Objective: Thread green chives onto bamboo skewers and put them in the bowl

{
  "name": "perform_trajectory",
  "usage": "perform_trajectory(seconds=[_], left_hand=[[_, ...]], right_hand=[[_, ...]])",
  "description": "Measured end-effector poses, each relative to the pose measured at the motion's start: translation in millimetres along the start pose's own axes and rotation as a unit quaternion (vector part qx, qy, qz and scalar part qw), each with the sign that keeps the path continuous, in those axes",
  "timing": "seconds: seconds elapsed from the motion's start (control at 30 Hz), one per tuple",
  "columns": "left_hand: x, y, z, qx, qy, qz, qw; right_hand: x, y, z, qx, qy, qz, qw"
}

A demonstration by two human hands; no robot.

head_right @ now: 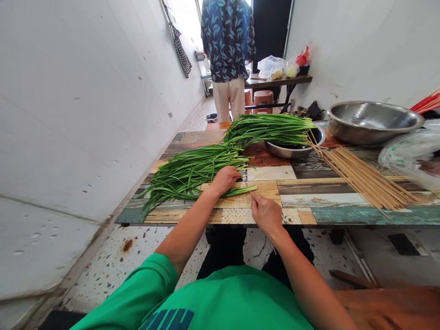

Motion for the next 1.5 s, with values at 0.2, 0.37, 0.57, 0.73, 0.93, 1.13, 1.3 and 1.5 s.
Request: perform_trajectory(seconds=[0.2,0.37,0.57,0.73,0.93,1.13,1.3,1.5], left_hand=[[0,0,0,0.002,-0.006,-0.004,1.0],[0,1,-1,0.006,-0.011,-0.01,1.0],[0,-1,-3,0.004,-0.029,-0.003,1.0],[0,0,-4,-0.003,-0.033,0.002,0.999],[1,1,-7,-0.002,-0.038,0.009,0.999],[0,1,-5,0.013,-0.035,0.005,0.999],[1,1,-3,0.01,-0.026,0.006,1.0],[3,2,-10,0.062,-0.034,0.025,0.997]], right_hand=[[0,1,0,-0.002,-0.001,0.004,1.0],[0,2,0,-0.002,0.0,0.004,1.0],[0,1,0,0.007,-0.008,0.018,1.0],[-2,2,1,0.016,-0.003,0.025,1.0],[-5,3,1,0.007,-0.004,0.028,1.0],[-9,2,1,0.0,-0.005,0.023,1.0],[-15,1,5,0.027,0.003,0.034,0.999],[-35,-6,10,0.062,0.02,0.042,0.997]])
Point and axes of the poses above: each hand's wrist, its own x-axis away from the middle knuckle, its own y-axis out of the back of the hand, z = x × y, the point moved 9 cm from there along -x, towards the middle knuckle, and after that the axes turned 9 degrees about y, right-handed, at the moved point
